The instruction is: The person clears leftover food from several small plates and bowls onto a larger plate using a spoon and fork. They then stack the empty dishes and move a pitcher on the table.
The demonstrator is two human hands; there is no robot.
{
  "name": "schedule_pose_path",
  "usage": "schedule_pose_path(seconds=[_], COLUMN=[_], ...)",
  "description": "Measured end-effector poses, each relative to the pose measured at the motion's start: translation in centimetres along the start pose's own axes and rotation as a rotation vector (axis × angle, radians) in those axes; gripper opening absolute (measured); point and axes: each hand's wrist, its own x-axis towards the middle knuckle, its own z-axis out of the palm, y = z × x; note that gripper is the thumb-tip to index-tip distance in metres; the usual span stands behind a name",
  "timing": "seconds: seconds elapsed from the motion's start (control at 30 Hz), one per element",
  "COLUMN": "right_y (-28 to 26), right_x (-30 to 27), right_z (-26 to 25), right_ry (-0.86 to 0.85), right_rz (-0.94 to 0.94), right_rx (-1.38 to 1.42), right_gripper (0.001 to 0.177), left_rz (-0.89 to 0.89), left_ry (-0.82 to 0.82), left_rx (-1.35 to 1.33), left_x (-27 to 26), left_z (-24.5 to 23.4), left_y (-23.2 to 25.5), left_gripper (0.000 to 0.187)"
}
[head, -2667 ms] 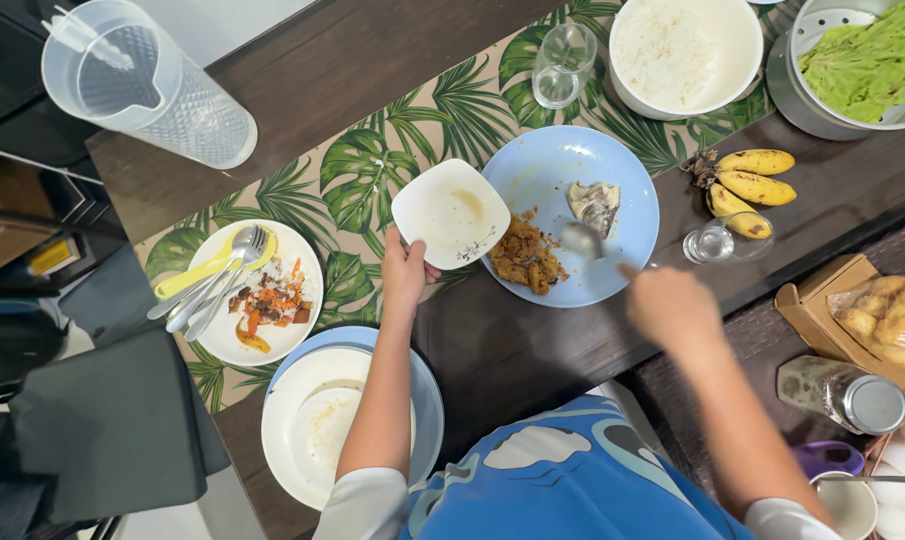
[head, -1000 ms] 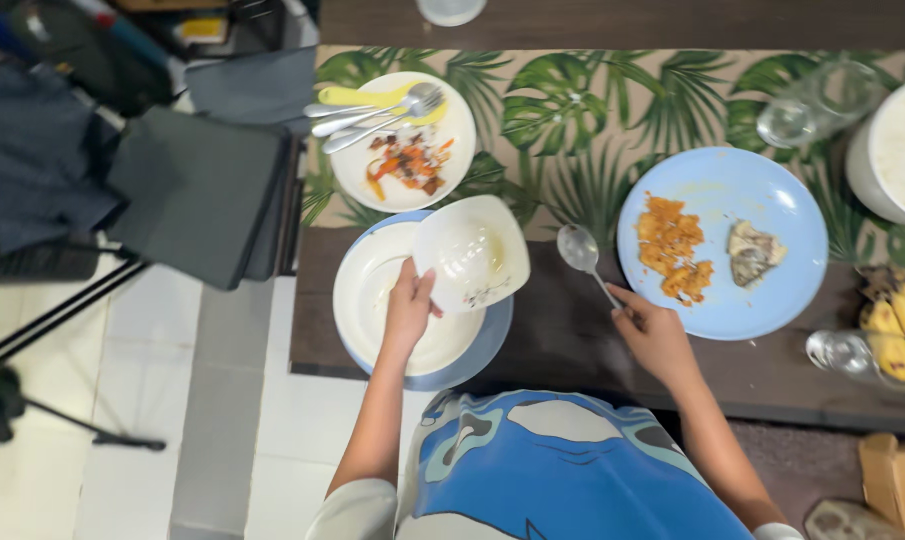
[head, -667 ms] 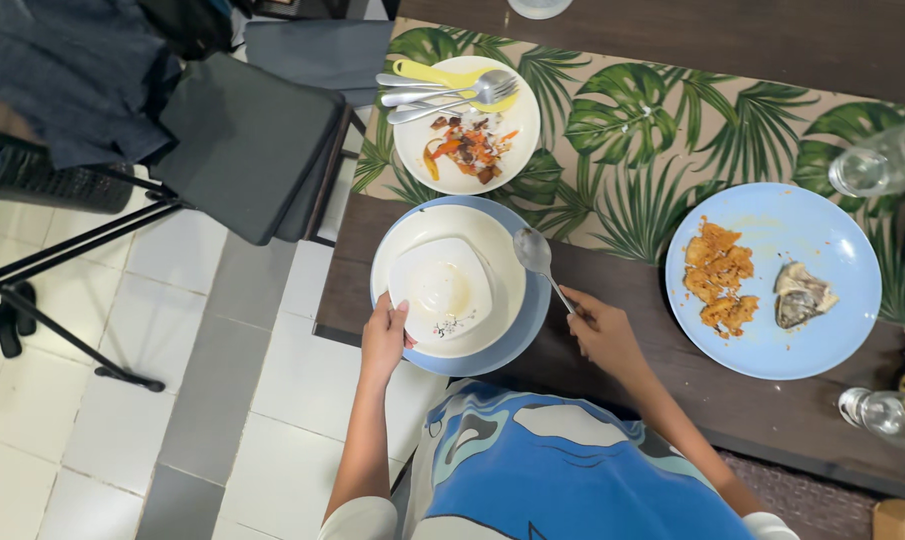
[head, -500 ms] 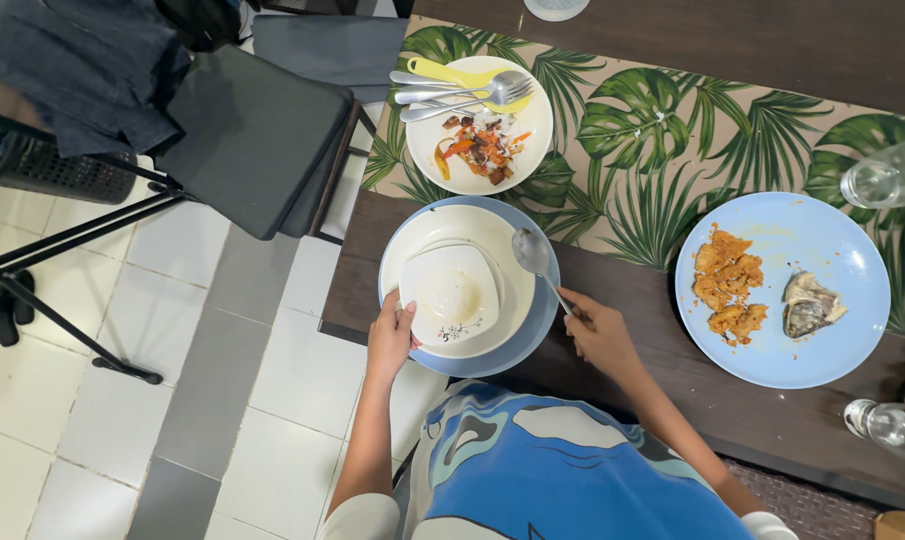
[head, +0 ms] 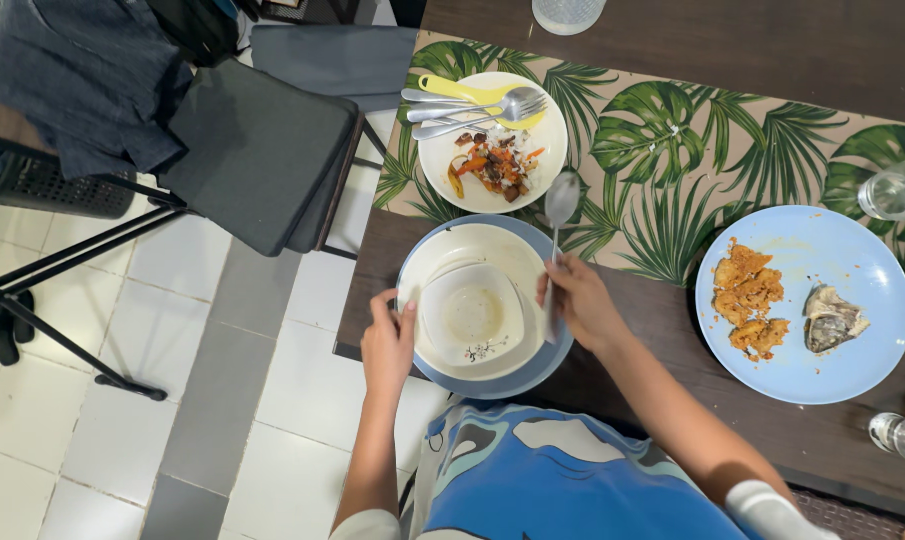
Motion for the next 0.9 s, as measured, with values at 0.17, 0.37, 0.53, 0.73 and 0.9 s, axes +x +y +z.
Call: schedule_pose_path(seconds=[0.17, 0.37, 0.53, 0.73, 0.9], right_y=[-1.8, 0.2, 2.3, 0.8, -0.7], right_x=[9.2, 22.1, 29.6, 28.4, 18.9], right_z=[6.1, 10.2, 10.1, 9.5, 9.1], right_ry=[-0.115, -0.119, -0.056, -0.056, 0.058], right_rz=[0.024, -0.037, -0.02, 0.013, -0.014], right_rx=[0.29, 0.404, 0.459, 0.502, 0.243], right_gripper=[0.016, 0.016, 0.016, 0.025, 0.027], left_rz=[0.056, -0.064, 0.039, 0.017, 0.036], left_ry=[-0.074, -0.217, -0.197, -0.292, -0.205], left_rx=[-0.289, -0.969, -0.893, -0.955, -0.697], left_x=[4.6, 16.5, 23.8, 30.5, 33.4], left_z=[1.2, 5.2, 9.4, 12.9, 14.2], left_y=[2.4, 4.5, 3.3, 0.3, -1.8], left_gripper=[0.033, 0.037, 0.028, 0.02, 0.022])
